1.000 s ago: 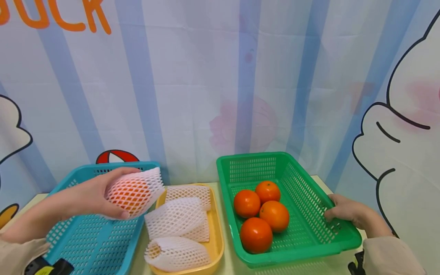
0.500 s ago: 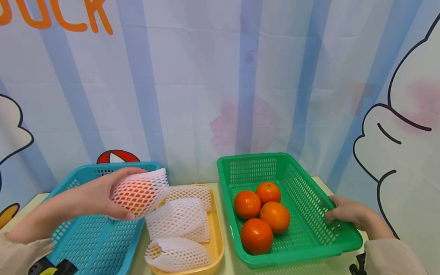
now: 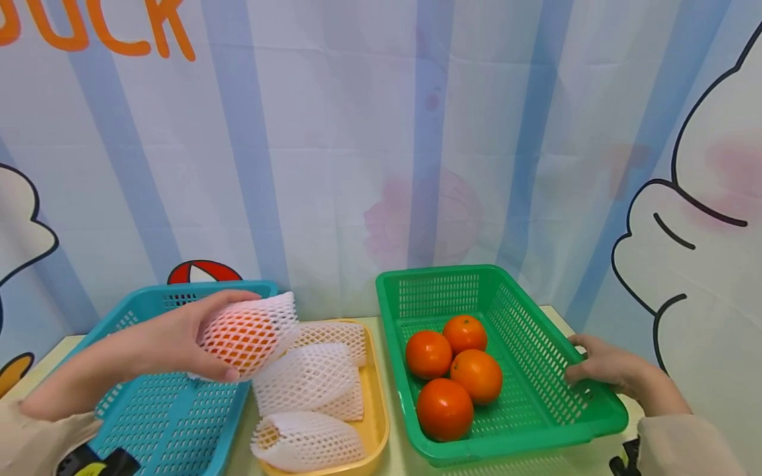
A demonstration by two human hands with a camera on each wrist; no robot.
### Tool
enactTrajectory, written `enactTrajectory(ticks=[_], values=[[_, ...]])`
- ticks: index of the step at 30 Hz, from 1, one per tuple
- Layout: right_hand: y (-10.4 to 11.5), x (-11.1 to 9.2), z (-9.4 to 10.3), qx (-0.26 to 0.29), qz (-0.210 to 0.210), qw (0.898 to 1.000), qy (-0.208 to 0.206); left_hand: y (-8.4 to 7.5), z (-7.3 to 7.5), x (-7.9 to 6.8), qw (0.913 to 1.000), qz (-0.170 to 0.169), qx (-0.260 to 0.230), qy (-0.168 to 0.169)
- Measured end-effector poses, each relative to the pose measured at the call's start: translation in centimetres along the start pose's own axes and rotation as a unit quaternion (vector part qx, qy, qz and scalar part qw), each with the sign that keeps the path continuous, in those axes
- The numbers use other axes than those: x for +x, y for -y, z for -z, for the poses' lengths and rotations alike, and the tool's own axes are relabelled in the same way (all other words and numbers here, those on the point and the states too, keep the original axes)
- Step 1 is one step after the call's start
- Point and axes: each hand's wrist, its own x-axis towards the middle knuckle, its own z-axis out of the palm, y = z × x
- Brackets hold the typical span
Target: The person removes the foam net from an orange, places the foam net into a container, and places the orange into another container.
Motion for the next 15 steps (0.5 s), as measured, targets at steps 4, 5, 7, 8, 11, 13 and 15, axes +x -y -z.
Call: enactTrajectory(ticks=[4,5,7,8,11,13,15], values=[[-0.1,-0.1,0.6,0.009,0.016,1.000,0.006,-0.3,-0.1,0.0,0.9999,0.011,0.001,-0.002],[0.0,-0.2,0.8,0.008,0.018,1.000,0.003,-0.4,-0.2,0.0,0.9999,0.013,0.001,-0.001],[0.2,-0.3,1.0,-0.003,0.020,1.000,-0.006,-0.5,-0.2,0.0,0.9999,0.015,0.003,-0.003],[0.3,-0.3,1.1,-0.011,0.019,1.000,-0.013,-0.5,-0.2,0.0,0.9999,0.015,0.004,-0.003],[0.7,-0.5,1.2,-0.030,0.017,0.999,-0.025,-0.5,-0.3,0.1,0.9998,0.015,0.011,-0.006],[0.9,-0.6,1.4,-0.044,0.018,0.998,-0.031,-0.6,-0.4,0.1,0.9998,0.013,0.016,-0.007],[1.1,-0.7,1.5,-0.059,0.017,0.997,-0.039,-0.6,-0.5,0.2,0.9998,0.012,0.012,-0.006]])
